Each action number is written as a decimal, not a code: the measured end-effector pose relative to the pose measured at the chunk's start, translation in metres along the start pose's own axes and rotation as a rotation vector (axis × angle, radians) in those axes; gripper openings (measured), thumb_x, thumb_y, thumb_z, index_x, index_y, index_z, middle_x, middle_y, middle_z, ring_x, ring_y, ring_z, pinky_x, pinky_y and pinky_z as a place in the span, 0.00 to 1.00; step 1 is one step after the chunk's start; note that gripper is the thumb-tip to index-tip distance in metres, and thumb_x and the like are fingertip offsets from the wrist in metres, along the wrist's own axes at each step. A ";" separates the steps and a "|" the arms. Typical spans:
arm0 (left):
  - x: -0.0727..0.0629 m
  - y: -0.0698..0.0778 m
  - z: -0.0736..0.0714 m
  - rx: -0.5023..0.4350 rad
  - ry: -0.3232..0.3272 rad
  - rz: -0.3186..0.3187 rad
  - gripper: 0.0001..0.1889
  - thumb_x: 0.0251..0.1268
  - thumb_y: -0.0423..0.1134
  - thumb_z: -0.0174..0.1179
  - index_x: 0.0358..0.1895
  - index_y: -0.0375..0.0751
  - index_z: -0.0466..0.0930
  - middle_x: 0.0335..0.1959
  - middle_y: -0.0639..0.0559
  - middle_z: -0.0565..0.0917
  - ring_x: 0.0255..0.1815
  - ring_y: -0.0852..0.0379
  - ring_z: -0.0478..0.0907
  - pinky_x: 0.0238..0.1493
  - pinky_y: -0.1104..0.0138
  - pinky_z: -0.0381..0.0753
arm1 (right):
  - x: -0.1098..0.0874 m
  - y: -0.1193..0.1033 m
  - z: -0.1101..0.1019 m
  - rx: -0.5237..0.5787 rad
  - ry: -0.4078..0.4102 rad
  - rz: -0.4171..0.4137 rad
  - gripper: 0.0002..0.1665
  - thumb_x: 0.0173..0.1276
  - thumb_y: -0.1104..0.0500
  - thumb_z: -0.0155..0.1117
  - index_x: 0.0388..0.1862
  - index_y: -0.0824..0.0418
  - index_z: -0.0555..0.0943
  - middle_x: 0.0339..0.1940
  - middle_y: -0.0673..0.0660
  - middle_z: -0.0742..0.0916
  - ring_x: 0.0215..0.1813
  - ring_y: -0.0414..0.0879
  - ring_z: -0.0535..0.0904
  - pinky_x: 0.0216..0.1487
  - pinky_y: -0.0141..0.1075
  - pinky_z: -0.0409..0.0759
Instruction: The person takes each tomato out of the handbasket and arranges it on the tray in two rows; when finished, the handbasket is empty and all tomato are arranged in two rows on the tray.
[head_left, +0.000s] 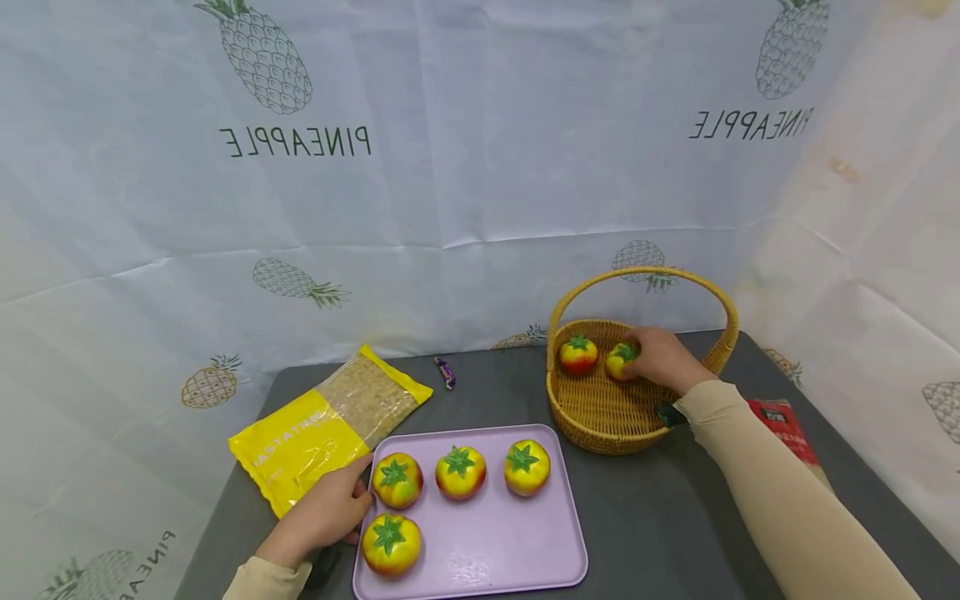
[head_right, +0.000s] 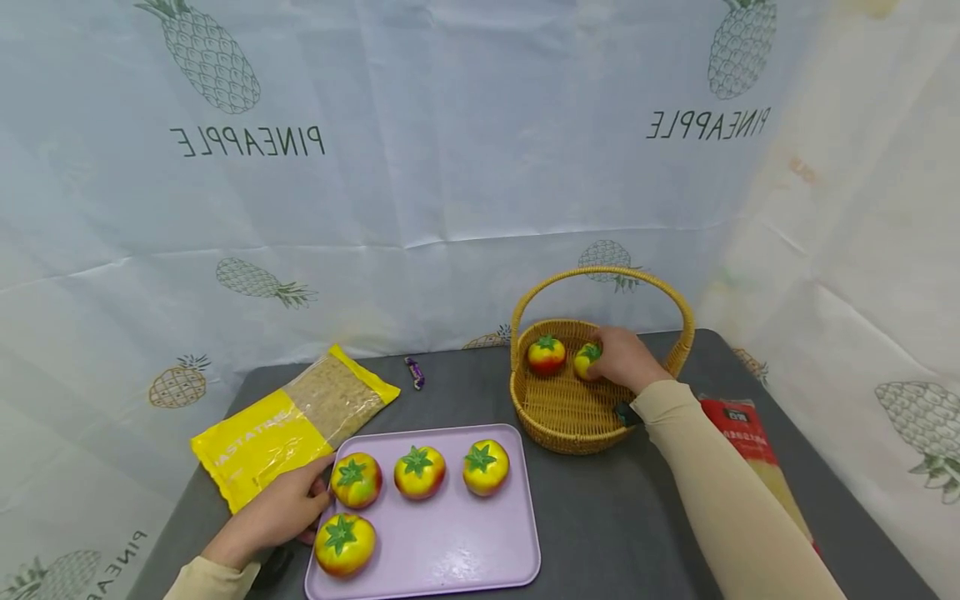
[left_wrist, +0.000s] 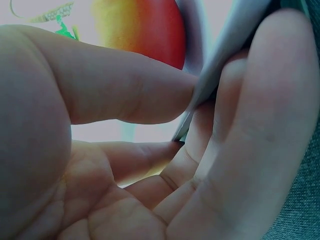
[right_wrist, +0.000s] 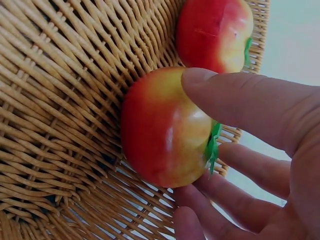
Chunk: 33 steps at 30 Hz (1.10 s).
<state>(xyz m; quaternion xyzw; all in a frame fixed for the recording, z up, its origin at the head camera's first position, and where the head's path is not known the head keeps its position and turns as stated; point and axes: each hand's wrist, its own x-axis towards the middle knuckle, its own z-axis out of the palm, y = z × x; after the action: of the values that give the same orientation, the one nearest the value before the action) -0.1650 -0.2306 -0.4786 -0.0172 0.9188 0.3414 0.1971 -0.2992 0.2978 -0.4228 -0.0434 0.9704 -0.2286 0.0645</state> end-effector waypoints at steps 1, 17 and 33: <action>0.000 0.000 0.000 -0.002 -0.001 0.000 0.37 0.73 0.35 0.65 0.83 0.34 0.64 0.33 0.46 0.78 0.26 0.52 0.80 0.26 0.62 0.88 | 0.000 -0.001 0.000 -0.006 -0.001 0.000 0.46 0.66 0.55 0.78 0.77 0.74 0.72 0.70 0.75 0.81 0.63 0.66 0.80 0.66 0.61 0.80; -0.001 0.000 0.005 -0.017 -0.011 0.013 0.37 0.73 0.35 0.64 0.83 0.35 0.64 0.32 0.47 0.78 0.23 0.51 0.80 0.26 0.62 0.87 | -0.001 -0.004 -0.004 -0.034 -0.039 0.007 0.43 0.64 0.55 0.79 0.73 0.74 0.76 0.69 0.76 0.82 0.60 0.65 0.81 0.61 0.58 0.82; -0.001 -0.002 0.000 -0.009 0.007 0.016 0.37 0.73 0.35 0.65 0.83 0.35 0.65 0.33 0.46 0.78 0.25 0.51 0.79 0.26 0.61 0.87 | -0.052 -0.042 -0.014 -0.020 0.057 -0.106 0.42 0.66 0.48 0.81 0.73 0.67 0.79 0.66 0.70 0.86 0.61 0.64 0.83 0.60 0.60 0.83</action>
<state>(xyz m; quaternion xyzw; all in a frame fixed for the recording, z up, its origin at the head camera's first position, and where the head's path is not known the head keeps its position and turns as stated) -0.1639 -0.2321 -0.4794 -0.0118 0.9180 0.3472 0.1913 -0.2480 0.2727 -0.3865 -0.0890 0.9704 -0.2232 0.0242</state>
